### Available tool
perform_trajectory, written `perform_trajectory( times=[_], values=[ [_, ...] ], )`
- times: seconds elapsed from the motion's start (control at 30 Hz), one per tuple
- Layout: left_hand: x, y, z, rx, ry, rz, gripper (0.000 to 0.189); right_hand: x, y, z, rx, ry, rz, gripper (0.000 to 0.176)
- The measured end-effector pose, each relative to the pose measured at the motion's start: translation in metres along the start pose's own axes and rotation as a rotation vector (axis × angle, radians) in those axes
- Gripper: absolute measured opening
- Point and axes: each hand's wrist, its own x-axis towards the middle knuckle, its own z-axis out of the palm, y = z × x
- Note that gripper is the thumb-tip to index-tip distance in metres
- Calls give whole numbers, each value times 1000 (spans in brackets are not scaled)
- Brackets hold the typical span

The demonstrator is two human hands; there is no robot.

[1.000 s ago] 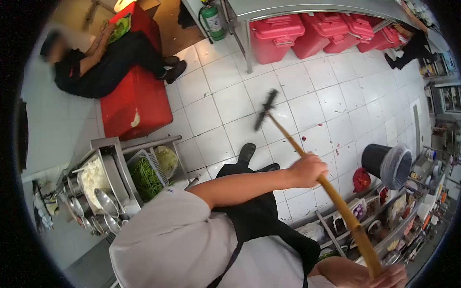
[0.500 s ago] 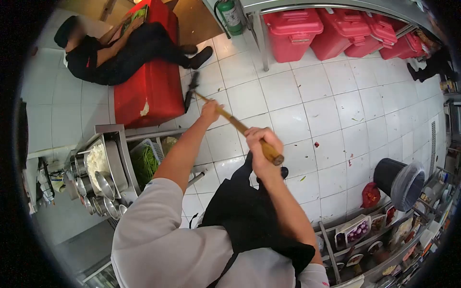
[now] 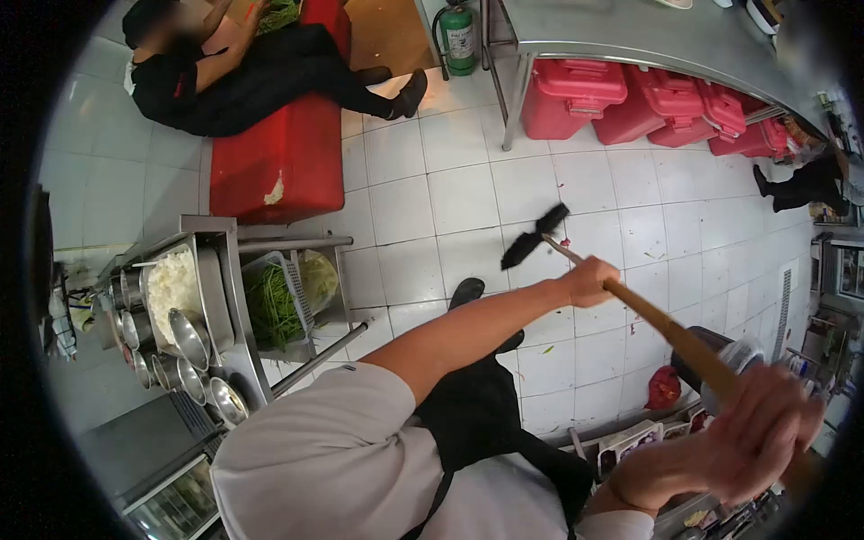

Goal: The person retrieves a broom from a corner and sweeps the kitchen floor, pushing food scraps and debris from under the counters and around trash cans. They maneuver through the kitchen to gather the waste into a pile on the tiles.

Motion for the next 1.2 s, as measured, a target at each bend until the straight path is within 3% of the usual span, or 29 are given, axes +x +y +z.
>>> perform_trajectory(
  times=[0.03,0.07,0.13,0.17,0.27,0.33,0.43,0.47,0.5,0.57,0.6,0.63,0.73,0.83,1.0,1.1,1.2],
  values=[
    [1,-5,9,-10,-80,83,15,-7,-9,-4,-50,6,-28,26],
    [-5,4,15,25,-116,140,12,-14,-21,-17,-176,67,-220,28],
    [-28,47,15,57,-157,142,10,-12,-64,-18,-129,-59,-304,26],
    [-46,72,6,56,-169,96,10,-9,-89,-13,39,-236,-198,24],
    [-98,84,-11,182,78,103,27,-19,-101,-55,255,-400,-77,26],
    [-127,60,-39,190,167,35,14,-45,-76,-109,415,-294,69,24],
    [-172,-18,-88,383,420,-149,6,-97,32,-67,450,-28,334,20],
    [-190,-49,-107,595,435,-228,17,-101,64,-17,481,157,410,23],
    [-208,-74,-128,621,452,-421,31,-112,89,15,297,234,554,25],
    [-252,-123,-152,822,367,-382,42,-163,142,39,316,48,504,22],
    [-260,-125,-153,767,254,-437,44,-155,127,56,433,-15,474,21],
    [-253,-119,-143,724,290,-410,44,-141,110,67,548,-77,449,19],
    [-216,-75,-80,549,362,-342,43,-102,73,21,597,-62,413,20],
    [-164,-24,-1,259,384,-369,40,-69,23,-19,503,-192,266,23],
    [-87,1,116,54,373,-178,35,-46,-33,-84,177,-300,170,21],
    [-48,17,163,-34,246,-139,33,-52,-48,-107,47,-358,132,21],
    [-26,43,184,-109,-19,-133,30,-66,-68,-127,-61,-325,80,20]
  ],
)
